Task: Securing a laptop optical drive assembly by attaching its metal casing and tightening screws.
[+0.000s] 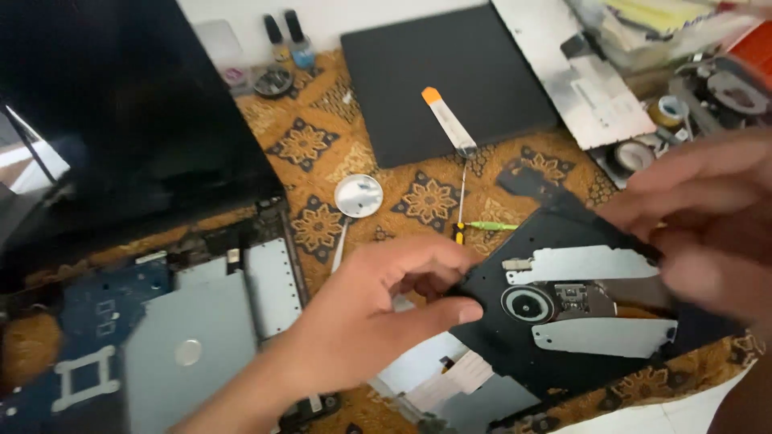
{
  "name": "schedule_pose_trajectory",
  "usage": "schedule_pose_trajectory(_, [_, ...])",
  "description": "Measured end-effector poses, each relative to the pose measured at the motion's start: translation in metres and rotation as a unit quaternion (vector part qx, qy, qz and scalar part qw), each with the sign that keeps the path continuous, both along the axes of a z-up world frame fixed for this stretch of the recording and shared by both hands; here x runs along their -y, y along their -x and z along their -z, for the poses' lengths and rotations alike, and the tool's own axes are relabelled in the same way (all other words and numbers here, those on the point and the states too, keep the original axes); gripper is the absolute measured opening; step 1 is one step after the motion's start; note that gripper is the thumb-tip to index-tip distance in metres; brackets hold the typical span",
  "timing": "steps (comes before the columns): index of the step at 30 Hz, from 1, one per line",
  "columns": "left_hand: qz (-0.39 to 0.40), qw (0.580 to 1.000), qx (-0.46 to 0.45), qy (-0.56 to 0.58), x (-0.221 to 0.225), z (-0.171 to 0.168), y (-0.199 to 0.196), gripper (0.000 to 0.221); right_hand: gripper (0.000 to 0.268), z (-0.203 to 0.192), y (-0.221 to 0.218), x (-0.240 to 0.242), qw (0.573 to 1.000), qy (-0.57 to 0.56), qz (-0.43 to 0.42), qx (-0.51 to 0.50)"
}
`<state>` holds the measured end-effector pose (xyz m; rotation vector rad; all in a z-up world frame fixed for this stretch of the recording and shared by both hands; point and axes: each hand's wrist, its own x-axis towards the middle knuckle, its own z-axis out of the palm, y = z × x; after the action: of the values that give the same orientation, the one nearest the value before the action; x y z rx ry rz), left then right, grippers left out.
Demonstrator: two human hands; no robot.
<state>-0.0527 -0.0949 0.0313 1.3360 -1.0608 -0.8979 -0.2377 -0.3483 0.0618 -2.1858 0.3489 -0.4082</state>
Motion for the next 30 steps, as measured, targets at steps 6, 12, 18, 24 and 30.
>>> schedule_pose_trajectory(6, [-0.087,0.993,0.026,0.079,-0.028,0.000,0.016,0.015,0.066,-0.013,0.022,-0.059,0.971,0.194,0.125,-0.068])
schedule_pose_trajectory(12, [-0.093,0.971,0.052,0.214,-0.040,0.010,0.018,0.013,0.013,0.076,0.009,0.059,0.683,0.483,-0.455,-0.305])
schedule_pose_trajectory(18, [-0.123,0.956,0.053,0.260,-0.049,0.022,0.029,0.016,0.041,0.005,0.018,-0.050,0.917,0.305,-0.231,0.110])
schedule_pose_trajectory(24, [-0.131,0.932,0.197,0.276,-0.058,0.032,0.033,0.015,0.058,0.009,0.022,-0.063,0.889,0.326,-0.300,0.117])
schedule_pose_trajectory(30, [-0.148,0.913,0.294,0.239,-0.070,0.029,0.037,0.020,0.026,0.010,0.030,-0.097,0.938,0.242,-0.204,0.141])
